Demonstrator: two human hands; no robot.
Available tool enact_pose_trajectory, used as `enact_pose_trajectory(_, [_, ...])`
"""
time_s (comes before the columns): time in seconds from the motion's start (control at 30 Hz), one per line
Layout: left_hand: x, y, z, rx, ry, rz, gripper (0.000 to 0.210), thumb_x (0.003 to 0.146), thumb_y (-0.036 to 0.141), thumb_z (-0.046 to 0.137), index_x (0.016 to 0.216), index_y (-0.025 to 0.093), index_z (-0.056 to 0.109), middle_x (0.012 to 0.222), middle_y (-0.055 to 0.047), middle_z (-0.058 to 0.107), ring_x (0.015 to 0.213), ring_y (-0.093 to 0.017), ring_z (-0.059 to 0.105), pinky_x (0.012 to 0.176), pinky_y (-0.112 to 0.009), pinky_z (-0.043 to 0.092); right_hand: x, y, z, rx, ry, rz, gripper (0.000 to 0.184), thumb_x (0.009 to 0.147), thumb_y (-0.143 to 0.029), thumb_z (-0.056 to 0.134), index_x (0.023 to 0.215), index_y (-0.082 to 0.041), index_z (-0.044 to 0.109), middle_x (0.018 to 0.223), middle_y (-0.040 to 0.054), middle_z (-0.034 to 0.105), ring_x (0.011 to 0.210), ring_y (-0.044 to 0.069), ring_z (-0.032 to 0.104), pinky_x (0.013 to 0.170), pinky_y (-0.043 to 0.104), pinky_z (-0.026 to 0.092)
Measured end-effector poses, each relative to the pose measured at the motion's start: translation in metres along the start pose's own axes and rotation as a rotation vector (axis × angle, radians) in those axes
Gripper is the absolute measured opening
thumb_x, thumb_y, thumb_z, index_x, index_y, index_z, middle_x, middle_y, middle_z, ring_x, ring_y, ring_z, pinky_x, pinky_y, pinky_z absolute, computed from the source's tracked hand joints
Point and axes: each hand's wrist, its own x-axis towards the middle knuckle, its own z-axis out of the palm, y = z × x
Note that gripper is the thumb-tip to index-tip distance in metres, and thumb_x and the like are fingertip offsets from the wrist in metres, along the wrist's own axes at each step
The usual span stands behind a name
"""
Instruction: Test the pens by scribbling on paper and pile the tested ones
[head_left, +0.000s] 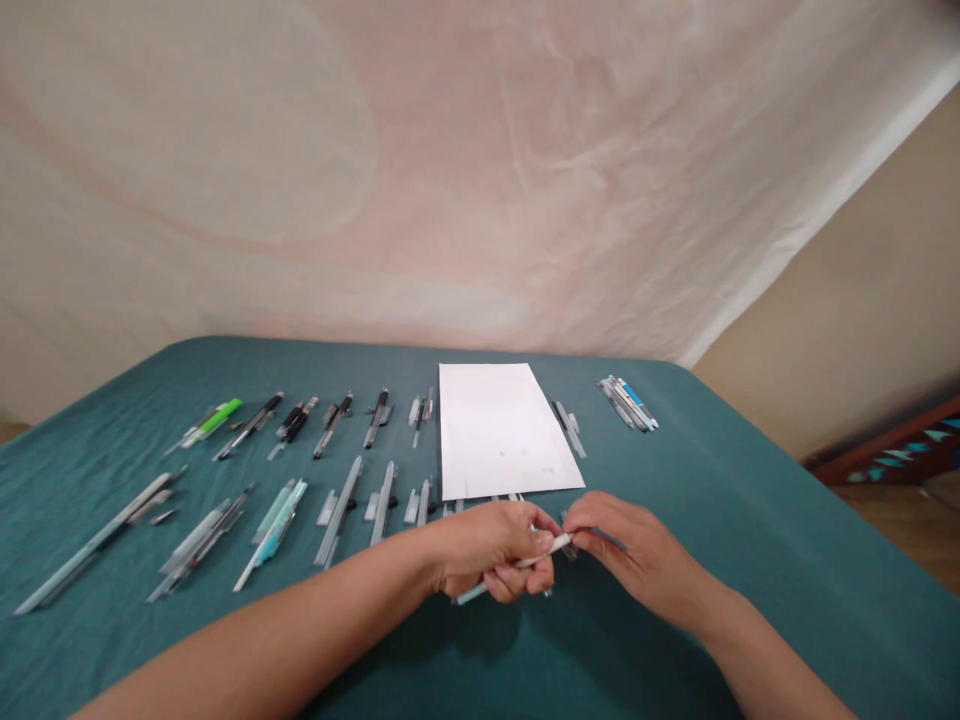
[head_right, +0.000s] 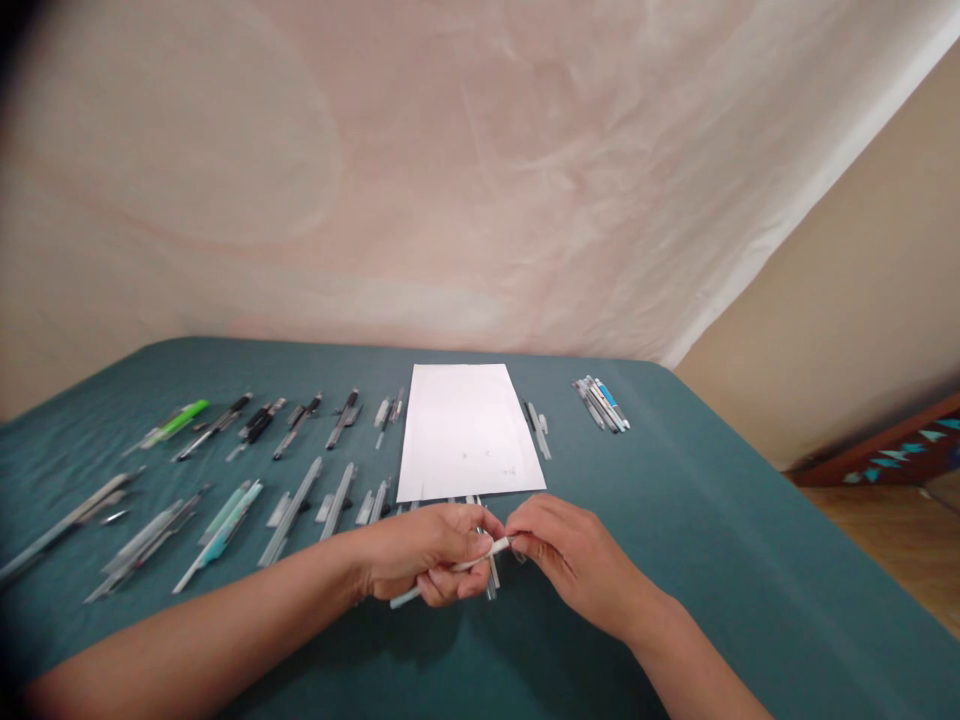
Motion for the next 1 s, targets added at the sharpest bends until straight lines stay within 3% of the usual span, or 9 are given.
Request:
enact_pose_trajectory(0.33, [0.003, -0.002, 0.004, 0.050, 0.082, 0.018, 0.035, 0.084, 0.045, 0.053, 0.102, 0.021, 0.035, 0.057, 0.006, 0.051, 0.036, -0.002, 0.022, 0.040, -0.018, 0.012, 0.002, -0.005, 0.004, -0.090, -0.048, 0.040, 0.024, 0.097, -0.026, 0.031, 0.083, -0.020, 0.050, 0.078, 0.0018, 0.055, 0.072, 0.013, 0.052, 0.068, 0.024, 0.042])
enact_pose_trajectory(0.57, [0.000, 0.000, 0.002, 0.013, 0.011, 0.016, 0.036, 0.081, 0.047, 0.057, 0.095, 0.020, 0.038, 0.057, 0.005, 0.052, 0.037, -0.002, 0.021, 0.039, -0.017, 0.015, 0.002, 0.000, 0.001, -0.054, -0.012, -0.016, 0.018, 0.095, -0.027, 0.037, 0.090, -0.021, 0.053, 0.085, 0.0033, 0.059, 0.078, 0.014, 0.055, 0.072, 0.025, 0.043])
enact_pose_trajectory(0.73, [-0.006, 0.006, -0.003, 0.089, -0.021, -0.063, 0.037, 0.081, 0.054, 0.052, 0.089, 0.018, 0.048, 0.055, 0.005, 0.047, 0.035, -0.002, 0.020, 0.036, -0.017, 0.013, -0.002, 0.006, -0.008, -0.082, 0.055, 0.050, 0.020, 0.096, -0.028, 0.036, 0.089, -0.020, 0.054, 0.082, 0.0035, 0.058, 0.074, 0.014, 0.054, 0.070, 0.025, 0.044])
enact_pose_trajectory(0.87, [-0.006, 0.005, -0.006, 0.126, 0.041, -0.040, 0.037, 0.080, 0.054, 0.053, 0.086, 0.018, 0.049, 0.052, 0.009, 0.036, 0.036, -0.002, 0.015, 0.035, -0.017, 0.010, -0.004, 0.009, -0.012, -0.081, 0.045, 0.081, 0.020, 0.096, -0.028, 0.035, 0.091, -0.021, 0.054, 0.083, 0.0034, 0.058, 0.077, 0.015, 0.054, 0.071, 0.026, 0.044])
enact_pose_trajectory(1.0, [-0.003, 0.001, -0.003, 0.297, 0.172, 0.028, 0.033, 0.084, 0.051, 0.047, 0.084, 0.018, 0.049, 0.053, 0.008, 0.037, 0.037, -0.004, 0.020, 0.036, -0.017, 0.015, -0.004, 0.008, -0.009, -0.101, 0.029, 0.079, 0.022, 0.096, -0.027, 0.034, 0.088, -0.021, 0.053, 0.082, 0.0033, 0.057, 0.077, 0.016, 0.053, 0.070, 0.026, 0.042])
